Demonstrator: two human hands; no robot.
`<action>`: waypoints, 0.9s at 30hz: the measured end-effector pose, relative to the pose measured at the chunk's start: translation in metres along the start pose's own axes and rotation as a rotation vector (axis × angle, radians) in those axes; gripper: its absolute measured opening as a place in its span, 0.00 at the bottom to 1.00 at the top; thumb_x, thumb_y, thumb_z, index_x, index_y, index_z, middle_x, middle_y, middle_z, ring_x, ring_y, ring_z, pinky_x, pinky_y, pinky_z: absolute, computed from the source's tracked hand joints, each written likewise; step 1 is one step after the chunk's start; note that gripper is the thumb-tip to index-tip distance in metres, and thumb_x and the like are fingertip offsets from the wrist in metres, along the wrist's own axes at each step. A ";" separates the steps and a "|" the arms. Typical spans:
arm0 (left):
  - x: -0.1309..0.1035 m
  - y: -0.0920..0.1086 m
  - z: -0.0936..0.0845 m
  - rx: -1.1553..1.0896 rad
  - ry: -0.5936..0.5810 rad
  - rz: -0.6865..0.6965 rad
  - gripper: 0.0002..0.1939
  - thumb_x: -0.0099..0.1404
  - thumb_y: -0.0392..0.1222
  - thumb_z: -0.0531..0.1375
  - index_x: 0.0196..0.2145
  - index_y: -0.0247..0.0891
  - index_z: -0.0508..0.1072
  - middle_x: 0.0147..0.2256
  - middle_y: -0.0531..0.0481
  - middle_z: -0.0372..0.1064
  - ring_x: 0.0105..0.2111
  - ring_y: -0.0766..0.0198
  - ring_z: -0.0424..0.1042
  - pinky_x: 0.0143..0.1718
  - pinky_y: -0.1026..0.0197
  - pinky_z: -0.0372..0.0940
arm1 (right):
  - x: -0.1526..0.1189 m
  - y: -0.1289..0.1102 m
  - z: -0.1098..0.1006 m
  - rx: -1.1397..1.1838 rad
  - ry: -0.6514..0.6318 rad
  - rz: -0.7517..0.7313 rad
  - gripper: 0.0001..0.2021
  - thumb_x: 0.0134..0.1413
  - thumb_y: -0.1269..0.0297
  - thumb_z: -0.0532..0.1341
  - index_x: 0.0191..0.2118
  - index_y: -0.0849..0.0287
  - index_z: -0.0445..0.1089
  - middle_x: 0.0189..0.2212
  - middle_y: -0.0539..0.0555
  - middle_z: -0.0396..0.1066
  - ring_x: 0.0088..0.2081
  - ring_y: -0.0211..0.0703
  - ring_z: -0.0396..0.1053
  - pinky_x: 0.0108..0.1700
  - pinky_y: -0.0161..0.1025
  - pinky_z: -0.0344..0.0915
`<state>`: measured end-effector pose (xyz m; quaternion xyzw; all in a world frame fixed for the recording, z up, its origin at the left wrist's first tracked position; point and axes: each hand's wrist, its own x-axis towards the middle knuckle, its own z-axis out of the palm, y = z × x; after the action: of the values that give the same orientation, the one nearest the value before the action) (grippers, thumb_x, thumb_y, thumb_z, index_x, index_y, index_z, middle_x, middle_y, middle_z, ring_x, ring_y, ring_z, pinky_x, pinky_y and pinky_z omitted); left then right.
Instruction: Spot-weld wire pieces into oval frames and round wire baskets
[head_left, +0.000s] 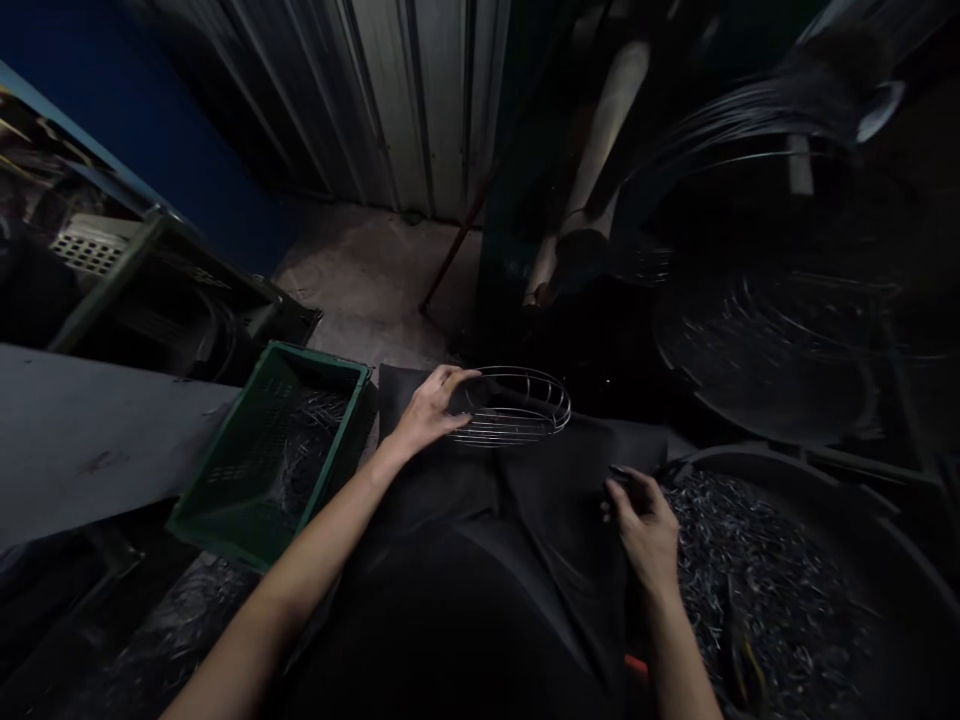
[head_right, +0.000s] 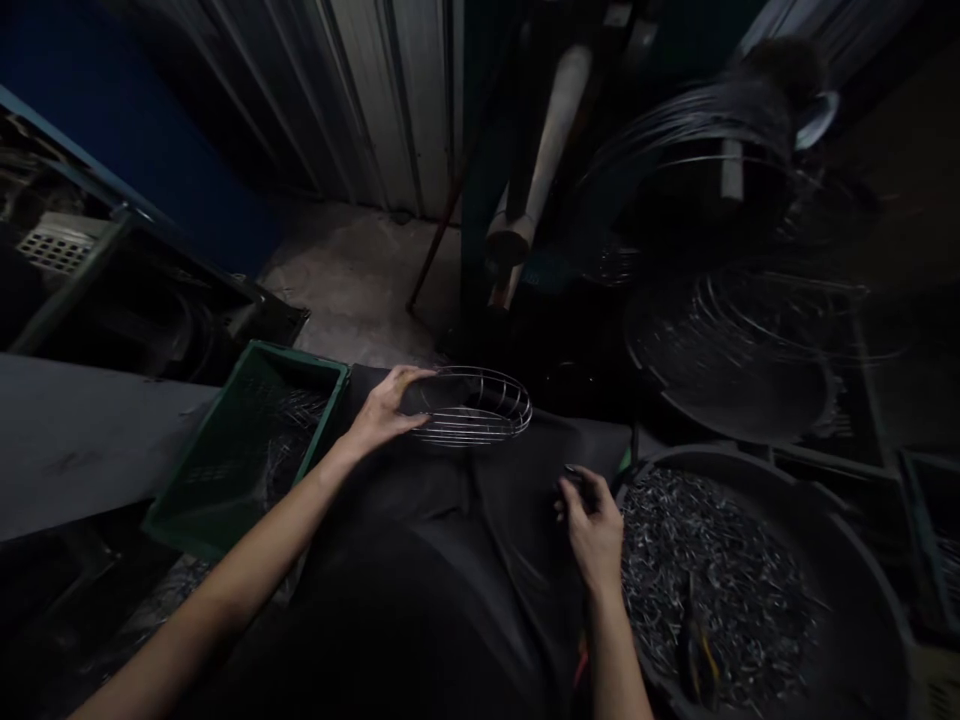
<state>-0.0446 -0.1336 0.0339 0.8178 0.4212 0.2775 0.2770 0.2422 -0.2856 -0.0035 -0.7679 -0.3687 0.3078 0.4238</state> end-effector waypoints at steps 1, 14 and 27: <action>0.007 0.001 0.000 0.015 -0.011 0.019 0.30 0.55 0.33 0.63 0.55 0.42 0.61 0.48 0.46 0.62 0.50 0.57 0.66 0.51 0.55 0.64 | 0.006 -0.019 0.004 0.025 -0.077 -0.059 0.21 0.47 0.48 0.63 0.42 0.58 0.70 0.31 0.53 0.74 0.26 0.40 0.69 0.25 0.36 0.66; 0.072 0.006 -0.023 0.041 -0.075 0.177 0.32 0.56 0.34 0.64 0.57 0.45 0.61 0.49 0.46 0.61 0.50 0.57 0.67 0.51 0.54 0.65 | 0.096 -0.134 0.060 -0.824 -0.150 -1.307 0.17 0.57 0.74 0.56 0.51 0.56 0.71 0.45 0.51 0.75 0.25 0.34 0.71 0.29 0.34 0.63; 0.093 0.002 -0.019 -0.035 -0.055 0.125 0.32 0.54 0.33 0.65 0.56 0.45 0.63 0.49 0.47 0.61 0.50 0.56 0.67 0.50 0.54 0.66 | 0.112 -0.135 0.060 -0.752 0.027 -1.477 0.17 0.58 0.75 0.57 0.51 0.55 0.71 0.48 0.53 0.73 0.24 0.29 0.64 0.29 0.35 0.55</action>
<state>-0.0109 -0.0524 0.0686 0.8449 0.3567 0.2788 0.2848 0.2142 -0.1176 0.0701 -0.4223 -0.8512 -0.2029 0.2363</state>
